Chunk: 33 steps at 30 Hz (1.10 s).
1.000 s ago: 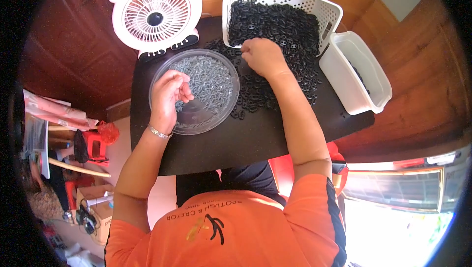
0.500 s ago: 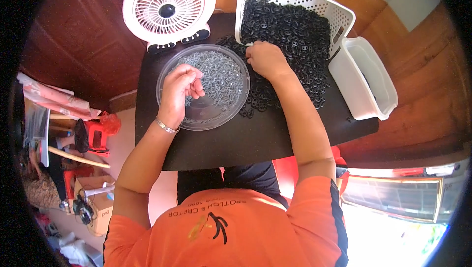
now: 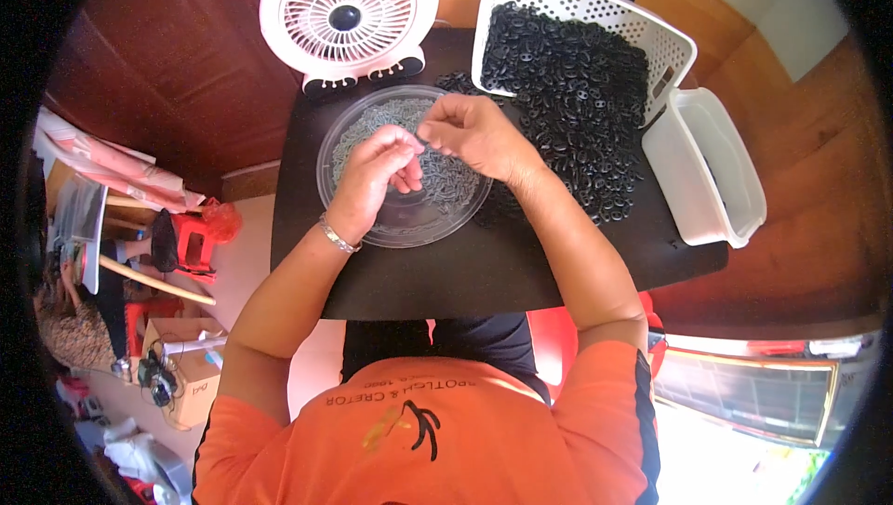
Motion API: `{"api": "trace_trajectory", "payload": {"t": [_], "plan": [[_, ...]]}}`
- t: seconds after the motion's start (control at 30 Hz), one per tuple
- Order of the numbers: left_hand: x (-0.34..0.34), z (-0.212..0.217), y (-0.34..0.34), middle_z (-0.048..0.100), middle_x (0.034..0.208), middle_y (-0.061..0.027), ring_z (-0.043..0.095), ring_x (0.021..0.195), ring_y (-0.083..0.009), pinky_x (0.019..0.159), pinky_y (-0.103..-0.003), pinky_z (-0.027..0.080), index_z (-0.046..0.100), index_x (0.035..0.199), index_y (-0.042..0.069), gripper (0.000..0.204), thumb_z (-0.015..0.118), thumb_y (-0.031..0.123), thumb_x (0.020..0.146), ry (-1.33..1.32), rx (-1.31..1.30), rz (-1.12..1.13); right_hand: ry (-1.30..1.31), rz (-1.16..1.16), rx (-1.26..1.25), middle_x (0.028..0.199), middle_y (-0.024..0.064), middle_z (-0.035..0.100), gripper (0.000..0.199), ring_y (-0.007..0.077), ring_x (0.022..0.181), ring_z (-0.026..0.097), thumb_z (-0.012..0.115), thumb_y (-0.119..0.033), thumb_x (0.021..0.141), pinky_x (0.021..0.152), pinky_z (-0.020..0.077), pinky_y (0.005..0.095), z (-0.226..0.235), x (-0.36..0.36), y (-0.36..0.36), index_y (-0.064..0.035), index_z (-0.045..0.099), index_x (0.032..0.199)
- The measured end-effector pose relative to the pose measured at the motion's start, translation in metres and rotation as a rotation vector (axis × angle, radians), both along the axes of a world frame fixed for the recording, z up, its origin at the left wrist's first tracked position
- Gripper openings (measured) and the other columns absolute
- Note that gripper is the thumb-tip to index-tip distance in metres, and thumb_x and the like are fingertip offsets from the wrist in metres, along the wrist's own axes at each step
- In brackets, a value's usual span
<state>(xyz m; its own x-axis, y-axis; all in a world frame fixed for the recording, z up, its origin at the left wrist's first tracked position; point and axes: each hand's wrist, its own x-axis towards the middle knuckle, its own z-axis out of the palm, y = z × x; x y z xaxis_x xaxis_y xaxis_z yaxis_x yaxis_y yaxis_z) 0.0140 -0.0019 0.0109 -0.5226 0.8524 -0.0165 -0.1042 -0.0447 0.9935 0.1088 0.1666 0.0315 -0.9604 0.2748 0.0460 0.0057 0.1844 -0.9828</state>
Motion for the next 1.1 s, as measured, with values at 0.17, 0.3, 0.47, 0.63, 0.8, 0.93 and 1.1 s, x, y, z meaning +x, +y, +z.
{"api": "trace_trajectory", "payload": {"t": [0.17,0.3,0.47,0.63,0.8,0.93,1.1], "plan": [[-0.004,-0.002,-0.001,0.059,0.075,-0.0036,0.057,0.065,-0.011,0.059,-0.022,0.044,0.054,0.09,0.006,0.017,0.052,0.021,0.096,0.036,0.038,-0.055,-0.001,0.04,-0.02,0.073,0.0004,0.06,0.014,0.0066,0.066,0.052,0.064,-0.014,0.09,0.06,0.0438,0.0224,0.0,-0.001,-0.013,0.0004,0.063,0.088],[-0.007,-0.003,0.0,0.059,0.075,-0.0037,0.058,0.064,-0.0116,0.059,-0.023,0.045,0.054,0.089,0.005,0.018,0.052,0.022,0.095,0.047,0.051,-0.058,-0.004,0.074,-0.117,0.078,0.0013,0.061,0.014,0.0074,0.07,0.054,0.062,-0.013,0.09,0.063,0.0452,0.0226,0.002,0.002,-0.012,0.0011,0.063,0.091],[-0.012,0.0,-0.001,0.059,0.072,-0.0039,0.059,0.061,-0.0133,0.058,-0.024,0.046,0.056,0.086,0.005,0.014,0.053,0.017,0.092,-0.105,0.022,-0.013,0.032,0.032,-0.086,0.082,0.0018,0.063,0.013,0.0074,0.075,0.056,0.06,-0.011,0.093,0.07,0.0466,0.0225,0.008,0.005,-0.015,0.0014,0.064,0.097],[-0.013,0.001,-0.003,0.06,0.07,-0.0037,0.059,0.061,-0.0133,0.058,-0.024,0.045,0.058,0.085,0.005,0.013,0.055,0.016,0.091,-0.066,0.031,0.023,-0.028,-0.056,0.465,0.084,0.0045,0.066,0.013,0.0099,0.075,0.058,0.065,-0.01,0.087,0.073,0.0481,0.0246,0.014,0.015,-0.007,-0.0013,0.067,0.097],[-0.01,0.0,-0.001,0.058,0.067,-0.0025,0.056,0.059,-0.0107,0.055,-0.023,0.042,0.058,0.084,0.003,0.011,0.058,0.014,0.088,0.009,0.063,0.086,-0.06,0.025,1.071,0.086,0.0103,0.062,0.016,0.0312,0.089,0.062,0.07,-0.02,0.074,0.076,0.0505,0.0427,-0.004,0.015,-0.011,-0.0079,0.068,0.084],[-0.011,0.001,-0.002,0.057,0.066,-0.0024,0.055,0.058,-0.0099,0.054,-0.023,0.041,0.059,0.083,0.003,0.01,0.059,0.012,0.087,0.04,0.052,0.113,-0.031,-0.007,1.082,0.085,0.0103,0.062,0.013,0.032,0.087,0.062,0.068,-0.019,0.077,0.076,0.0503,0.0427,-0.014,0.008,-0.018,-0.0079,0.067,0.084],[-0.016,0.002,-0.001,0.058,0.065,-0.0034,0.056,0.056,-0.0113,0.052,-0.024,0.042,0.06,0.083,0.002,0.01,0.059,0.012,0.085,-0.032,0.035,0.135,0.0,-0.067,1.009,0.085,0.0107,0.063,0.01,0.0293,0.082,0.062,0.066,-0.015,0.08,0.073,0.0494,0.0394,-0.019,0.003,-0.016,-0.0064,0.065,0.084]]}}
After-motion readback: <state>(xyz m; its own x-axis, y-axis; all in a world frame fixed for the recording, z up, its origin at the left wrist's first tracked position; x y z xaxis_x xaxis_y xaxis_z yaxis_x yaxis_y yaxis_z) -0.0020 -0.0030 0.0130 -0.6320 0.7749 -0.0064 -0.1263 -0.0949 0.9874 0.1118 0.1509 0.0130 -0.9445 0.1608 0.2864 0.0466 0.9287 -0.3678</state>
